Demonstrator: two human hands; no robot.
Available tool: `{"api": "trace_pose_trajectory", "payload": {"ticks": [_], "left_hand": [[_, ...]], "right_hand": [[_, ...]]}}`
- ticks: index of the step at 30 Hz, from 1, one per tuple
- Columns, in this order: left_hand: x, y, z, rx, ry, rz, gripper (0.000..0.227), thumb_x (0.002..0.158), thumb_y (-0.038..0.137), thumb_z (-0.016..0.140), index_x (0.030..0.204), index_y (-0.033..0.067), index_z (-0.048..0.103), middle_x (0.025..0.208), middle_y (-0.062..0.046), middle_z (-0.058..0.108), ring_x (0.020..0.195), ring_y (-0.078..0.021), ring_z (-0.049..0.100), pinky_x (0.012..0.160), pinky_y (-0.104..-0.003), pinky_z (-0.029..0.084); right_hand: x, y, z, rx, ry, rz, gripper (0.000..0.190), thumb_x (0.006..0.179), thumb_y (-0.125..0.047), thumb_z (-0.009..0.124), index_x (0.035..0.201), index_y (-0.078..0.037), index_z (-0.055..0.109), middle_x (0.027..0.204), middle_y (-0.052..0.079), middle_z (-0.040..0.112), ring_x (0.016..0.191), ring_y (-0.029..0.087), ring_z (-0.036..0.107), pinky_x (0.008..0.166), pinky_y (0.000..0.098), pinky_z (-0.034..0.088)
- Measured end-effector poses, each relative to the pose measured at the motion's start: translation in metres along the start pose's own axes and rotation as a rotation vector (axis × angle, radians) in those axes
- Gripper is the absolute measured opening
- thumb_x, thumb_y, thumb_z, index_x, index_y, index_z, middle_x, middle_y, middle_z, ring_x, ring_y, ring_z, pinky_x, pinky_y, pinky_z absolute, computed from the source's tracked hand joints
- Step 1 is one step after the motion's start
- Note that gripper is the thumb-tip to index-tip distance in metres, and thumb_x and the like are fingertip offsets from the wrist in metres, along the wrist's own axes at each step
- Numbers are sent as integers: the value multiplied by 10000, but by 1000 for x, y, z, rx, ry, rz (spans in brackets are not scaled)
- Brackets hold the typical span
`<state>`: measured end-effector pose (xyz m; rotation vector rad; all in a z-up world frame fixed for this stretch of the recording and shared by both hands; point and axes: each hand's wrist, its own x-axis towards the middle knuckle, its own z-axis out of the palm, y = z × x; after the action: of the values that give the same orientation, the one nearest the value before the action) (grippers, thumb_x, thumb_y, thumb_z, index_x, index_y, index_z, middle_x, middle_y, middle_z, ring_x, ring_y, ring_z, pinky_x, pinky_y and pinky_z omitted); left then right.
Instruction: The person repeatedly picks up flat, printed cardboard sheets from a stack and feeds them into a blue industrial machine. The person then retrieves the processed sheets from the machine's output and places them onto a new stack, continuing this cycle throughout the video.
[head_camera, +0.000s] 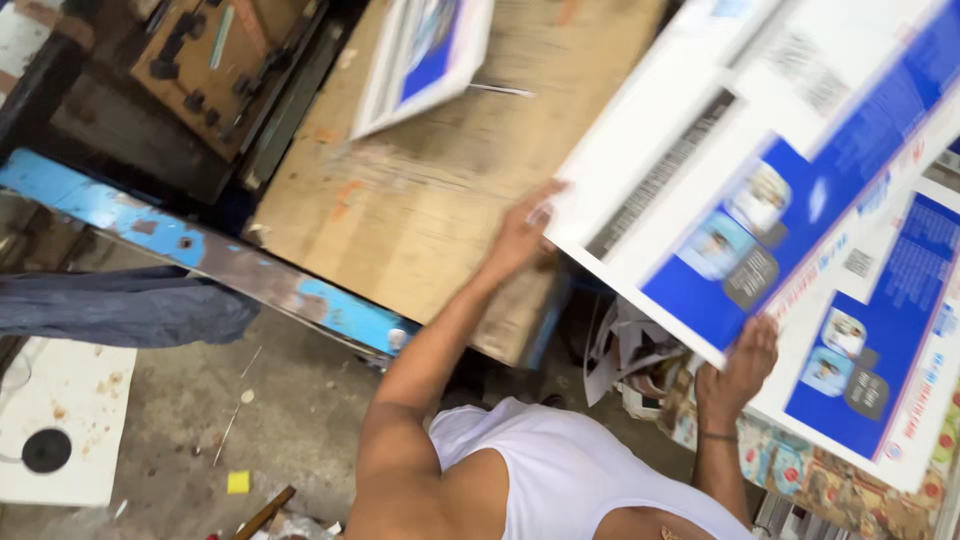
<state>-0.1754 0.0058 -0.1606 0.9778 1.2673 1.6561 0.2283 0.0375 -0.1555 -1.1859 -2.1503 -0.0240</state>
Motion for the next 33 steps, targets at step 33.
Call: {"api": "trace_pose_trajectory", "payload": {"ticks": [33], "left_hand": [[-229,190,-327,384,1049,441,207,1176,85,571,1340,-25,632,1090,-157,696,866,-217,703,746,-304,615]], "right_hand": [[87,165,52,-507,-195,163,744,1084,-422,597,1499,180,456,1525,377,493,1411,528,449,1128,610,323]]}}
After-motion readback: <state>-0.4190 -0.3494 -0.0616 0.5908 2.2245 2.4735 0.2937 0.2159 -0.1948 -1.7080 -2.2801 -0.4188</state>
